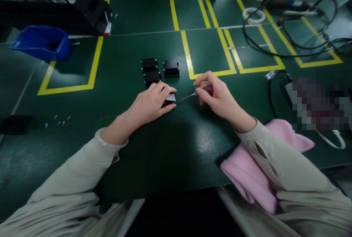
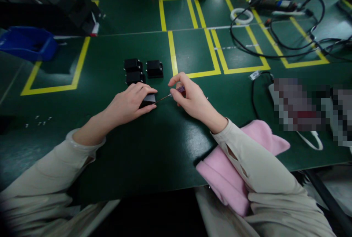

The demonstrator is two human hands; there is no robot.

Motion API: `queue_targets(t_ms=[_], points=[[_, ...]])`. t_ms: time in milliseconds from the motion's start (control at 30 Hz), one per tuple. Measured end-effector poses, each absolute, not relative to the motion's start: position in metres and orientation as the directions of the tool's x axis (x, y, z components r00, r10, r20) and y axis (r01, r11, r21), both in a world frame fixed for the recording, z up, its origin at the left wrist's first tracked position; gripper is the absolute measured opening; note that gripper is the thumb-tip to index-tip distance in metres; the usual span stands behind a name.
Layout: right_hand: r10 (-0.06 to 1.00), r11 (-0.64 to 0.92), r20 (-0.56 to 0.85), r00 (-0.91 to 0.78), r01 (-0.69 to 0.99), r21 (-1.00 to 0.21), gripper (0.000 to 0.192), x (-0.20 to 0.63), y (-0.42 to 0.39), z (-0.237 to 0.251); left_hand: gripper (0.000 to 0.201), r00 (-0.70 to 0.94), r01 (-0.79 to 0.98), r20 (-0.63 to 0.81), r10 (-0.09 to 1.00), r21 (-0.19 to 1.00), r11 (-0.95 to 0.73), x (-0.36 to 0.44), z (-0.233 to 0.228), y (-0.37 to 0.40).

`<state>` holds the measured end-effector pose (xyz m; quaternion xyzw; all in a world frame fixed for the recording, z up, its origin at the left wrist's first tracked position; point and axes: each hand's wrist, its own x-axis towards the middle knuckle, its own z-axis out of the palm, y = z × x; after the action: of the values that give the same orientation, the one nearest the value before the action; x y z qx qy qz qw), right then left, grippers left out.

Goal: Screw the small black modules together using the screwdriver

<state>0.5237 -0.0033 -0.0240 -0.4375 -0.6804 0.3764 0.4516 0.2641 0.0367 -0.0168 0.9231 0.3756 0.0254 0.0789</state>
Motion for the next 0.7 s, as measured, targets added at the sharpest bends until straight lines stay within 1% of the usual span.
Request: queue_targets(t_ms=[67, 200, 300, 367, 567, 700], points=[[0.938, 0.327, 0.278, -0.207, 0.262, -0.908, 0.012, 0.5238, -0.0032, -0.0245, 0.045, 0.717, 0.688, -0.01, 0.697, 0.171, -0.705, 0.2641, -0.0166, 0.0365], [0.945, 0.279, 0.215, -0.246, 0.265, -0.923, 0.014, 0.5244, -0.0031, -0.024, 0.045, 0.715, 0.691, -0.02, 0.699, 0.172, -0.702, 0.2645, -0.016, 0.0365], [0.936, 0.317, 0.259, -0.239, 0.25, -0.915, 0.011, 0.5242, -0.0033, -0.0244, 0.046, 0.713, 0.694, -0.025, 0.701, 0.166, -0.701, 0.2649, -0.0157, 0.0367], [0.931, 0.341, 0.289, -0.224, 0.252, -0.906, 0.013, 0.524, -0.0034, -0.0248, 0.046, 0.711, 0.697, -0.028, 0.702, 0.163, -0.699, 0.2652, -0.0156, 0.0367], [0.943, 0.294, 0.233, -0.238, 0.262, -0.919, 0.017, 0.5239, -0.0032, -0.0249, 0.045, 0.707, 0.7, -0.026, 0.707, 0.163, -0.695, 0.2656, -0.0157, 0.0365], [0.936, 0.335, 0.29, -0.201, 0.253, -0.907, 0.011, 0.5229, -0.0039, -0.0256, 0.046, 0.713, 0.694, -0.021, 0.701, 0.162, -0.701, 0.2652, -0.0161, 0.0368]])
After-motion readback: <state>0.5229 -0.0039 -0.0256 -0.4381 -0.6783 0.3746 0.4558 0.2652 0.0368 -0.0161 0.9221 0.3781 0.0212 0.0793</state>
